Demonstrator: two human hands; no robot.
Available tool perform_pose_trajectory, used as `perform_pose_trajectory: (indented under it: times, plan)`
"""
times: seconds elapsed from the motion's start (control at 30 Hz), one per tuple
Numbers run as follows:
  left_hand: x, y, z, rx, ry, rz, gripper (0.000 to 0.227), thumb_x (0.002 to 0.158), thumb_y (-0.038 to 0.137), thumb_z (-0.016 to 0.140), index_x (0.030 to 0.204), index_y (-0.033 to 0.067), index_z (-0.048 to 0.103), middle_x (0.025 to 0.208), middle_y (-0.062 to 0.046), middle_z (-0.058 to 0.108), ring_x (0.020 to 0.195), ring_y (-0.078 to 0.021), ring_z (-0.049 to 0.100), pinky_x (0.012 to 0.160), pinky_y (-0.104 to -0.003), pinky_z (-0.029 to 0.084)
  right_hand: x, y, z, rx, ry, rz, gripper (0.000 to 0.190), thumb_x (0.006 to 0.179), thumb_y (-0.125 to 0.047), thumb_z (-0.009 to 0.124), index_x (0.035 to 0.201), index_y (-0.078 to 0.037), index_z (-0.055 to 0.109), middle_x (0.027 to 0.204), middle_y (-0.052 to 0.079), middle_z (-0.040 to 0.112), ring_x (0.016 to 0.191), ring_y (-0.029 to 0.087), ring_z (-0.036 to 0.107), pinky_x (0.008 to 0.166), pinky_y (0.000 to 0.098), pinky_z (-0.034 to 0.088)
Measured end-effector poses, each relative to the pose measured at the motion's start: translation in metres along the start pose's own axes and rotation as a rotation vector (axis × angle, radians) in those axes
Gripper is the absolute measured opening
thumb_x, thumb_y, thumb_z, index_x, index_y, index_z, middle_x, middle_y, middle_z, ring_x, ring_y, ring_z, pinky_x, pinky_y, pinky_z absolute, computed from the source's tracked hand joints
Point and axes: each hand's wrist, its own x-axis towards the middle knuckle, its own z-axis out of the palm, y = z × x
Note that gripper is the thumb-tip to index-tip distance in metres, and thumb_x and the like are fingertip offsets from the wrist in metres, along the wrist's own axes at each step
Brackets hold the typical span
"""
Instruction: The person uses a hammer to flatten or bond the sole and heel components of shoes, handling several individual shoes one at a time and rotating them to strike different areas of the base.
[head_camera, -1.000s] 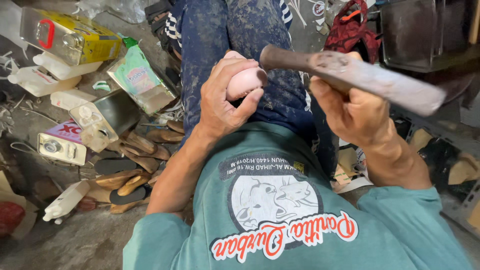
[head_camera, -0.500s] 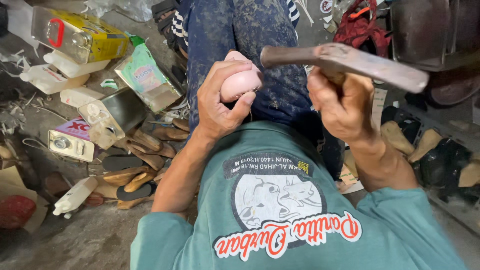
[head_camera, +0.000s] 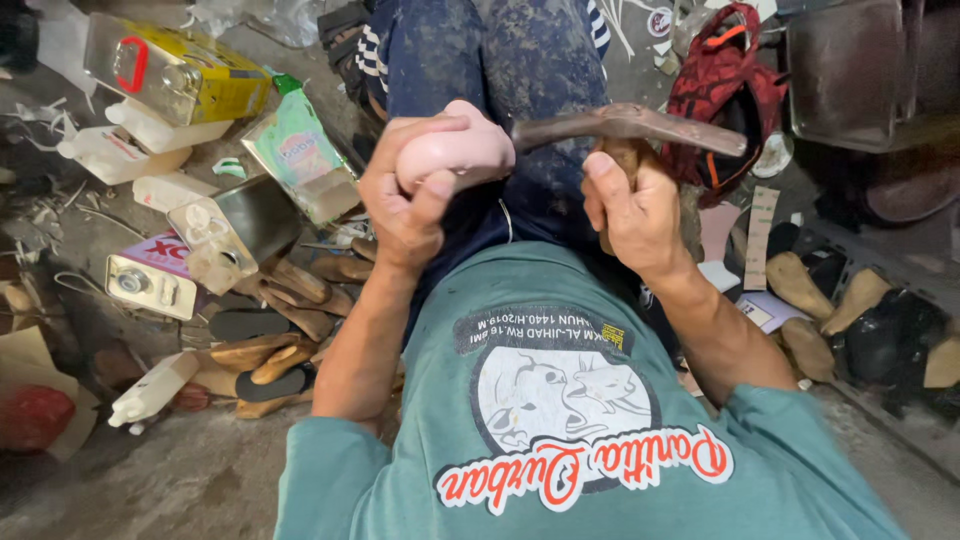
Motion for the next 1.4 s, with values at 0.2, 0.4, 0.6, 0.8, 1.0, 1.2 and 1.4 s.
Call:
perform_pose_trajectory:
  times: [0.2,0.4,0.6,0.8,1.0,1.2,1.4]
  plan:
    - [0.008,0.007,-0.008,-0.738,0.467,-0.134,0.045,0.101,0.036,0.062,0.126,-0.0009,0.063,0.121,-0.015,0.068,0.12,-0.0322,0.062,0.11,-0.045,0.046,-0.005,0.026,-0.032,0.333,0.326,0.264,0.034,0.104,-0.039,0.057,0.094,-0.006,0.053,0.061,0.006,0.042,0.045,0.016,0.044,0.042,0.0256,0.036]
    - [-0.032,-0.04,-0.029,0.486,0.244,-0.248,0.037,0.095,0.005,0.05,0.132,0.0019,0.052,0.132,-0.016,0.059,0.127,-0.031,0.056,0.112,-0.04,0.042,0.005,0.02,-0.048,0.204,0.406,0.22,0.034,0.104,-0.038,0.054,0.099,-0.005,0.055,0.062,0.007,0.042,0.048,0.014,0.041,0.044,0.025,0.036]
    - [0.005,0.003,0.008,1.153,-0.518,-0.041,0.11,0.086,0.062,0.093,0.16,0.006,0.035,0.166,-0.02,0.031,0.15,-0.05,0.01,0.113,-0.079,-0.002,0.01,0.033,-0.043,0.083,0.342,0.209,0.037,0.105,-0.039,0.056,0.102,-0.003,0.055,0.063,0.005,0.046,0.048,0.015,0.046,0.047,0.0269,0.038]
    - [0.032,-0.032,0.013,1.376,-0.417,0.223,0.111,0.054,0.067,0.096,0.141,0.0145,0.054,0.124,-0.002,0.061,0.102,-0.0237,0.055,0.087,-0.042,0.039,0.019,0.0,-0.041,-0.111,0.229,-0.093,0.026,0.112,-0.023,0.048,0.105,0.001,0.05,0.069,0.009,0.044,0.047,0.018,0.043,0.048,0.0304,0.04]
    - [0.037,-0.035,0.014,1.339,-0.414,0.201,0.106,0.056,0.067,0.095,0.139,0.0163,0.054,0.122,-0.002,0.062,0.098,-0.0248,0.056,0.085,-0.04,0.038,0.033,0.028,-0.034,-0.689,0.156,-0.461,0.045,0.116,-0.024,0.047,0.101,0.013,0.067,0.071,0.015,0.06,0.048,0.02,0.044,0.045,0.035,0.037]
    - [0.036,-0.038,0.015,1.375,-0.396,0.178,0.102,0.056,0.07,0.093,0.135,0.0178,0.055,0.115,0.0,0.064,0.095,-0.0239,0.056,0.083,-0.039,0.038,0.034,0.025,-0.026,-0.61,0.358,-0.46,0.025,0.11,-0.018,0.057,0.106,0.005,0.065,0.087,0.016,0.063,0.074,0.029,0.06,0.07,0.0444,0.051]
    - [0.038,-0.038,0.0,1.129,-0.354,0.24,0.093,0.061,0.056,0.09,0.137,0.0122,0.056,0.125,-0.007,0.065,0.102,-0.029,0.057,0.087,-0.043,0.037,0.016,0.021,-0.028,-0.498,0.163,-0.023,0.034,0.111,-0.021,0.057,0.08,-0.008,0.059,0.061,0.0,0.054,0.056,0.017,0.054,0.062,0.0365,0.046]
